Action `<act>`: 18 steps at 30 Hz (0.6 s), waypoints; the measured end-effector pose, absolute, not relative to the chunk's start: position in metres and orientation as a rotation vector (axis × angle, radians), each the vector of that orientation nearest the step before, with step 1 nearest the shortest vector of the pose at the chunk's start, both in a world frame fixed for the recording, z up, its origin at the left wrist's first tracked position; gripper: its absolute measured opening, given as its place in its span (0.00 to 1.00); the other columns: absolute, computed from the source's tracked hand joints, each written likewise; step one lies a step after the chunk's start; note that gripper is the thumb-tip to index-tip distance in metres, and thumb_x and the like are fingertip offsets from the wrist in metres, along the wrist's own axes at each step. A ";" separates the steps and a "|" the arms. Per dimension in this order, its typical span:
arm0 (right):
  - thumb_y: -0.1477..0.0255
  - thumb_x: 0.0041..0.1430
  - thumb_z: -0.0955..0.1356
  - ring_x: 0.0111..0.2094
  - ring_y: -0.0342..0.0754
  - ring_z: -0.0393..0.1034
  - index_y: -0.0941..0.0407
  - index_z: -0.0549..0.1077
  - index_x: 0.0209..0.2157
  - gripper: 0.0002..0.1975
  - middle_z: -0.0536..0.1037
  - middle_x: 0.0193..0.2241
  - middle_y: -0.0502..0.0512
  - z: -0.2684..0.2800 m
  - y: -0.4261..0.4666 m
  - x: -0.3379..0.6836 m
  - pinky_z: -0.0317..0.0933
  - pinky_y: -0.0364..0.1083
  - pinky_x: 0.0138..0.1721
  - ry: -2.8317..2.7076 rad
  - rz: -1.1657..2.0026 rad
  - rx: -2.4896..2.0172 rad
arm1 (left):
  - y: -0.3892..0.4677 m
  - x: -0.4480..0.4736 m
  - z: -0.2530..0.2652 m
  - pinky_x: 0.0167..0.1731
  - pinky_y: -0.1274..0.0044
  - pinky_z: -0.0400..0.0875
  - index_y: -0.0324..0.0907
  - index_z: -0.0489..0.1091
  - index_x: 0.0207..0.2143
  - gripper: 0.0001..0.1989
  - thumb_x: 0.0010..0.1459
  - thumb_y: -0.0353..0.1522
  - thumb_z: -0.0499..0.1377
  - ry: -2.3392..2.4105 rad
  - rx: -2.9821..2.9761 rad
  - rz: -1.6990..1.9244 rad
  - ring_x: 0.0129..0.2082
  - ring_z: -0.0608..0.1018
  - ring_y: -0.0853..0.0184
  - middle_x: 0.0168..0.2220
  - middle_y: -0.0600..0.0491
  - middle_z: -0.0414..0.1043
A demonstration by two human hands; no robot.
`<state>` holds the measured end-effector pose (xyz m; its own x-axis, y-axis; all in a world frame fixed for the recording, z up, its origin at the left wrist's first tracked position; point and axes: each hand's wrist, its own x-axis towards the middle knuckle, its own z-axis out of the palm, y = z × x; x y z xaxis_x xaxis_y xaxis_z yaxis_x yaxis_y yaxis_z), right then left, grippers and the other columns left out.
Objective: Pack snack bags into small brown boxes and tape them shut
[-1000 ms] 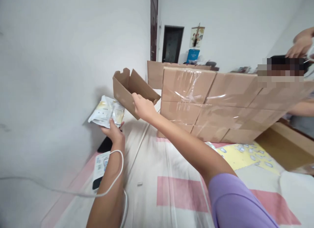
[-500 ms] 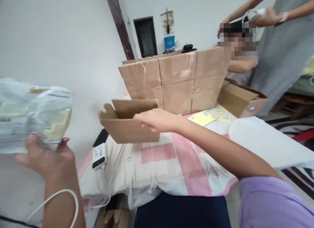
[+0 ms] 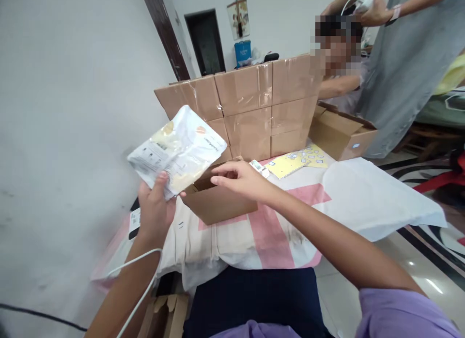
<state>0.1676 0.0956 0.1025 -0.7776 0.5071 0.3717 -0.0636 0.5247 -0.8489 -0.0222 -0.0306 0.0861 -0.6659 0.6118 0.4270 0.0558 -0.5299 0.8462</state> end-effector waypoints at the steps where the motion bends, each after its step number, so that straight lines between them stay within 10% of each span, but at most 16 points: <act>1: 0.60 0.58 0.72 0.31 0.45 0.70 0.57 0.81 0.42 0.16 0.80 0.34 0.54 0.101 0.089 0.164 0.62 0.44 0.30 -2.060 1.387 -0.377 | -0.028 -0.013 0.084 0.26 0.77 0.79 0.43 0.69 0.55 0.25 0.58 0.41 0.65 1.269 1.059 2.229 0.38 0.81 0.63 0.52 0.44 0.76; 8: 0.57 0.48 0.77 0.20 0.38 0.57 0.58 0.78 0.32 0.19 0.76 0.26 0.51 0.076 0.061 0.140 0.50 0.40 0.19 -1.591 1.897 -0.372 | -0.011 0.025 0.065 0.52 0.68 0.77 0.50 0.63 0.61 0.26 0.62 0.43 0.61 1.346 1.121 2.240 0.55 0.78 0.60 0.56 0.48 0.74; 18: 0.53 0.57 0.72 0.31 0.49 0.69 0.56 0.75 0.28 0.19 0.73 0.23 0.51 0.090 0.086 0.156 0.60 0.45 0.30 -1.845 1.261 -0.431 | -0.020 -0.001 0.048 0.57 0.59 0.66 0.47 0.72 0.51 0.17 0.63 0.44 0.59 2.116 1.779 1.691 0.51 0.78 0.54 0.47 0.48 0.80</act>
<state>0.1556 0.0861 0.0905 -0.5892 0.6748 0.4443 -0.1687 0.4351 -0.8845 -0.0006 -0.0196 0.0478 -0.3940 0.6632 0.6363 0.7669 -0.1443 0.6253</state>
